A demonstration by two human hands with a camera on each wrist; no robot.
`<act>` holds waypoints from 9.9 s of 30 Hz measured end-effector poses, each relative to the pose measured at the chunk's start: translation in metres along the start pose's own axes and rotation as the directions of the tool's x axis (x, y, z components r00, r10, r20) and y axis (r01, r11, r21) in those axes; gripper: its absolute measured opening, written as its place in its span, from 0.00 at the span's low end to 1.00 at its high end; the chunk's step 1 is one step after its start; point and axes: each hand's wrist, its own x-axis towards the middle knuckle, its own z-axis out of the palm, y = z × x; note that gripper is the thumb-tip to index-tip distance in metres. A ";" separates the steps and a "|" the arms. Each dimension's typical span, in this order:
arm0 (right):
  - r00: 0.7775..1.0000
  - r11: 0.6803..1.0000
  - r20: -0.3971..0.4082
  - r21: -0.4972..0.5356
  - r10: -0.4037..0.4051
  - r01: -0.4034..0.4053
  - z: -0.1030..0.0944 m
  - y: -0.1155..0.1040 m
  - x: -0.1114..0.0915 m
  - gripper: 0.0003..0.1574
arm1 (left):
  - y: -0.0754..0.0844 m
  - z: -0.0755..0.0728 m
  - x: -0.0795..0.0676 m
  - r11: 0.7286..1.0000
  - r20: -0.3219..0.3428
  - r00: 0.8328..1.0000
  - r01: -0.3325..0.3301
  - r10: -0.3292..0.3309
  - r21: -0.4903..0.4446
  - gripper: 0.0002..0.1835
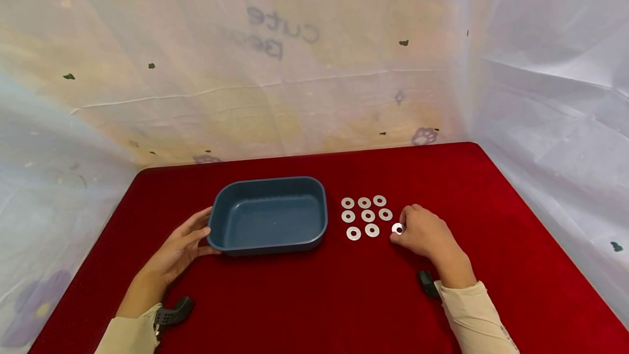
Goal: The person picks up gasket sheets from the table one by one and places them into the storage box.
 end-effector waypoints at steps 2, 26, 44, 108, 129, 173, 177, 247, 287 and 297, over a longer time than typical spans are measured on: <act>1.000 1.000 0.008 0.003 0.009 -0.009 0.000 0.000 0.000 0.18 | 0.000 0.000 0.000 1.000 -0.001 1.000 0.000 0.000 0.006 0.29; 0.972 0.961 0.065 0.179 -0.227 0.213 -0.018 0.018 -0.007 0.23 | -0.001 -0.001 0.000 1.000 -0.008 1.000 0.005 -0.005 0.018 0.29; 0.986 0.978 -0.023 0.125 -0.165 0.166 -0.019 0.015 -0.006 0.16 | -0.002 -0.001 0.000 1.000 -0.017 1.000 0.005 -0.005 0.030 0.29; 0.927 0.824 -0.189 0.425 -0.323 0.373 -0.016 -0.088 0.008 0.22 | -0.008 -0.002 -0.004 1.000 -0.025 1.000 -0.006 0.007 0.022 0.28; 0.950 0.886 -0.147 0.344 -0.276 0.311 0.001 -0.110 0.010 0.18 | -0.009 -0.003 -0.007 0.999 -0.041 0.999 -0.032 0.033 0.028 0.31; 0.980 0.895 -0.144 0.405 -0.139 0.187 -0.015 -0.070 0.012 0.22 | -0.007 0.000 -0.006 0.996 0.027 0.995 -0.093 0.093 -0.013 0.33; 0.981 0.907 -0.161 0.386 -0.111 0.166 -0.019 -0.055 0.009 0.22 | -0.007 0.000 -0.006 0.996 0.024 0.995 -0.093 0.093 -0.009 0.33; 0.998 0.947 -0.059 0.321 -0.013 0.031 0.009 0.000 0.017 0.25 | -0.005 0.002 -0.005 0.999 -0.032 0.998 -0.047 0.047 0.017 0.34; 0.989 0.929 -0.141 0.370 0.041 0.014 0.004 0.000 0.012 0.23 | -0.009 0.000 -0.005 0.998 -0.029 0.998 -0.064 0.064 0.028 0.33; 0.986 0.902 -0.164 0.429 0.027 0.047 0.002 -0.007 0.009 0.25 | -0.008 0.000 -0.005 0.998 -0.039 0.998 -0.053 0.054 0.027 0.33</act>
